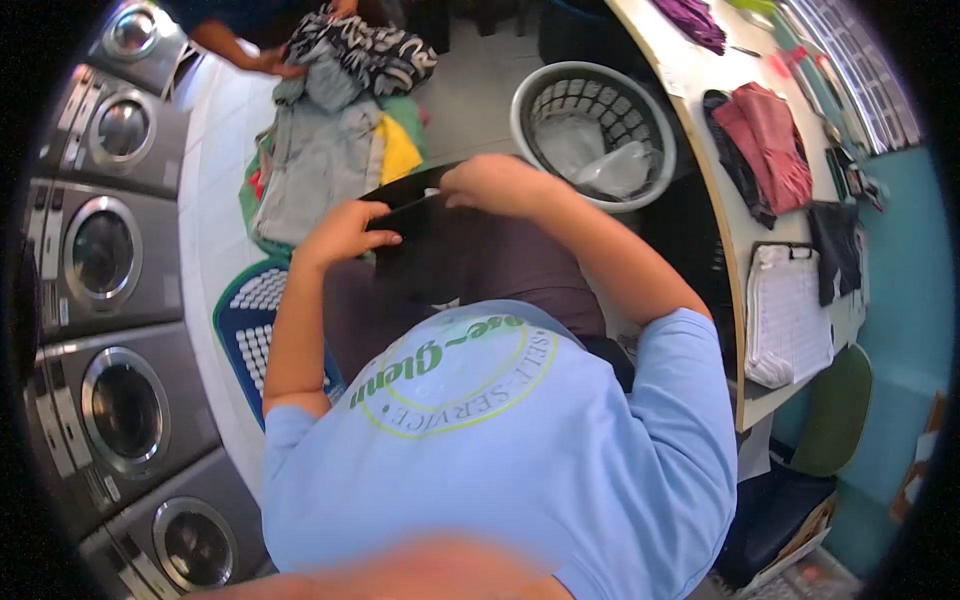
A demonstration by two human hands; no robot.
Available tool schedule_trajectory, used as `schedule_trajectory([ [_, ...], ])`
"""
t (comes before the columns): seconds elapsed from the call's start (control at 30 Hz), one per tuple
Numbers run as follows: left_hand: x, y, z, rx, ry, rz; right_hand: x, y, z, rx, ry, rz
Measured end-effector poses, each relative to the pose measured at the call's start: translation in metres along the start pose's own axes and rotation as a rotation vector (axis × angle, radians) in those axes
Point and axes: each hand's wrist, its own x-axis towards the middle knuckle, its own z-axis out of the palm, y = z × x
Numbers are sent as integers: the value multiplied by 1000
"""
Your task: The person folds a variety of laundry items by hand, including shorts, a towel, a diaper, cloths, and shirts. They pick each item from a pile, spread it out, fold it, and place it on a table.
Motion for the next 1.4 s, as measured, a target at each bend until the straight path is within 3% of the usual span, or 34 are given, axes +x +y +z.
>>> schedule_trajectory([
  [0.1,-19,8,-18,-505,-105,-13,-9,-3,-21,-47,134,-142],
  [0.17,-27,1,-20,-531,161,240,-11,-3,-35,-178,259,-244],
  [0.2,-31,-2,-20,-538,290,367,-13,-8,-41,-222,310,-245],
  [0.3,-39,-2,-40,-88,542,438,-13,-18,-55,-346,381,-209],
  [0.4,-42,4,-53,101,568,459,-10,-25,-62,-438,466,-191],
  [0.47,-43,10,-51,-22,648,444,-7,-29,-61,-458,546,-163],
  [0.57,-40,12,-46,-144,748,447,-6,-34,-57,-426,459,-22],
  [0.77,-40,5,-46,-202,669,377,-9,-26,-55,-405,489,-128],
  [0.97,-36,-20,-33,-766,494,201,-13,-37,-50,624,189,52],
  [1.07,-21,-30,-16,-907,482,176,-11,-44,-31,466,128,-140],
  [1.1,-18,-32,-10,-903,490,163,-10,-36,-22,281,88,-160],
  [1.17,-15,-31,1,-829,530,91,-7,-27,-5,147,124,4],
  [1.2,-17,-20,3,-656,644,96,-5,-23,2,80,141,88],
  [1.27,-19,13,9,-303,864,113,2,-21,11,239,256,187],
  [1.33,-21,48,29,-344,1013,160,8,-31,16,384,379,280],
  [1.37,-23,64,41,-365,972,183,8,-41,11,641,260,383],
  [1.4,-26,76,47,-372,843,240,7,-48,9,675,214,427],
])
